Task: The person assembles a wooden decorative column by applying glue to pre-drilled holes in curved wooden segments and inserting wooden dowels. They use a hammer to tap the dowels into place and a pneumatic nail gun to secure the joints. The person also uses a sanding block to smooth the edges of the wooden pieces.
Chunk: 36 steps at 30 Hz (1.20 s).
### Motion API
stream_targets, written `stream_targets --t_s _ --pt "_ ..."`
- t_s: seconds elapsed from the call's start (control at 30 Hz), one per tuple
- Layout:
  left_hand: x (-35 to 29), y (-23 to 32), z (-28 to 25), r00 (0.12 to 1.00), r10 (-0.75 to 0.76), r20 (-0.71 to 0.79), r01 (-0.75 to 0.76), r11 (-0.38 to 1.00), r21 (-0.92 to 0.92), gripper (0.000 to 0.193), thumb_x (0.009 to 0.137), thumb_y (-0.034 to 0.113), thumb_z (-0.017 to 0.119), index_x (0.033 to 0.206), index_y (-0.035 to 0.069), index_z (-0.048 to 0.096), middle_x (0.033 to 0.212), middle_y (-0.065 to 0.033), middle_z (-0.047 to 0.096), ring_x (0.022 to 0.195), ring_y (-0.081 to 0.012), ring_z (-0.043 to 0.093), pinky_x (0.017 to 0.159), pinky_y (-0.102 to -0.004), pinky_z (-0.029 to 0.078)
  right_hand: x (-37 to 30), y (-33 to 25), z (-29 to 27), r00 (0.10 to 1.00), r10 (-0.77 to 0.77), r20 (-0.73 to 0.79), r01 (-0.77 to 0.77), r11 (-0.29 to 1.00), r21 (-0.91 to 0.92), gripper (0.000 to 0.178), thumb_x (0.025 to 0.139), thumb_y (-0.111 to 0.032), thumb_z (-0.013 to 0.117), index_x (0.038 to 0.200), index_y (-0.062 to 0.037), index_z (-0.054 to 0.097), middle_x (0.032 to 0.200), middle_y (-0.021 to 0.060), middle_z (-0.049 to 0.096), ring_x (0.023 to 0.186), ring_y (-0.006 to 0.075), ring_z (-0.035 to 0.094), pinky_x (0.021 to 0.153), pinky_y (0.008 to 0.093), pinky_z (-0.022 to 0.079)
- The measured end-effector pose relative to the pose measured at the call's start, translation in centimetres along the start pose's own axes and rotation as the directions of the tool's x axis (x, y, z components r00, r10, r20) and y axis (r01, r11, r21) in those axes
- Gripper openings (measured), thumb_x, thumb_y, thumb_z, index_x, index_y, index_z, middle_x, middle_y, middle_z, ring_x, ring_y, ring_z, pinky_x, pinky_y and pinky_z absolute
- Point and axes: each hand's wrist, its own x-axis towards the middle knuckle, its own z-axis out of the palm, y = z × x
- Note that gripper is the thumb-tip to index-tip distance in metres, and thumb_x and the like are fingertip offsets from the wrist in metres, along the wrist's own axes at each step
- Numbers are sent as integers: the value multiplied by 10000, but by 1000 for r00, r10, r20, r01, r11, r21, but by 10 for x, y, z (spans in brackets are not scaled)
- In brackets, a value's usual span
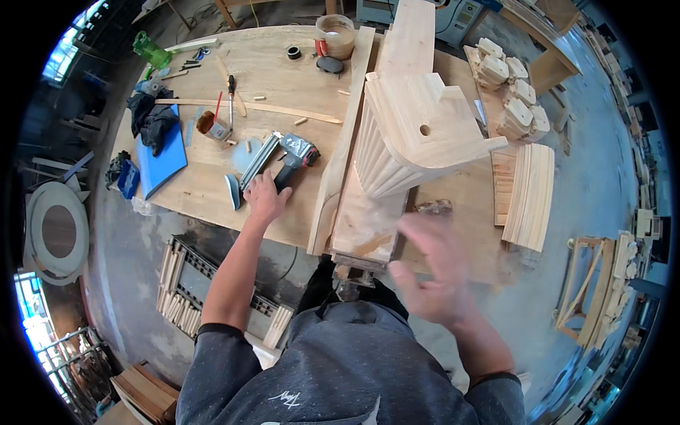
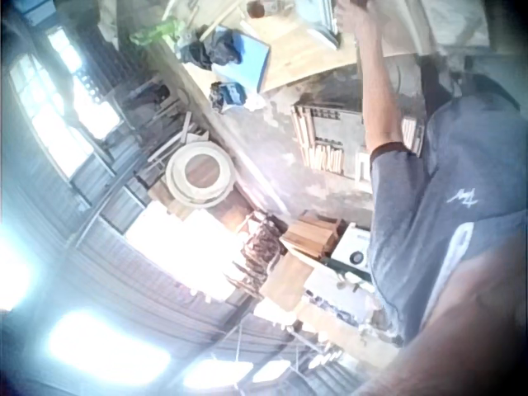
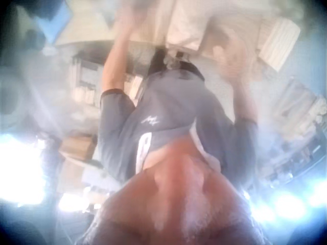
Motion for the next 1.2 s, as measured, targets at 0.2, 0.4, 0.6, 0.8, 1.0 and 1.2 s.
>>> stream_targets --t_s 0.2,0.4,0.6,0.8,1.0,1.2 --pt "20 -25 26 994 108 22 -109 993 46 423 862 387 763 1091 37 698 1155 -141 689 1238 -367 551 1044 -638 347 -42 -3 57 981 118 156 -153 959 239 457 871 -85 777 1303 -20 643 1143 154 716 1085 350 677 962 440 544" --pt "9 7 -51 987 -23 157 71 949 -308 476 887 456 716 1009 -4 697 1097 -234 699 1121 -413 607 968 -553 425 -47 -11 89 939 237 248 -306 904 298 493 914 -156 760 1362 -12 613 1166 177 712 1099 361 679 980 439 538" --pt "-88 58 -143 968 172 -182 -250 729 -638 283 891 152 757 1085 -1 621 911 -158 565 893 -368 514 829 -462 421 18 -59 121 976 187 110 -214 912 351 654 939 -232 756 1472 33 484 1253 214 654 1197 352 631 1031 445 501" --pt "-149 114 -212 704 414 -577 -692 582 -426 366 807 133 754 1129 63 597 1115 -125 564 1049 -337 513 939 -471 348 46 -97 85 970 96 225 -177 909 376 523 952 -266 739 1393 -36 578 1263 186 653 1176 378 625 983 485 505" --pt "-160 134 -247 555 681 -479 -829 398 -393 527 817 367 821 1156 18 618 1241 -164 602 1170 -359 546 974 -486 374 15 -107 44 998 53 34 -63 826 560 224 986 -197 685 1182 -93 719 1130 73 711 1018 232 682 882 392 546" --pt "-84 128 -257 456 670 -586 -887 291 -358 807 714 355 934 1365 12 604 1304 -176 604 1183 -385 605 1065 -510 451 -26 -124 -53 910 402 -100 -169 581 796 631 941 -292 768 1358 100 502 837 85 647 649 193 648 635 371 583"
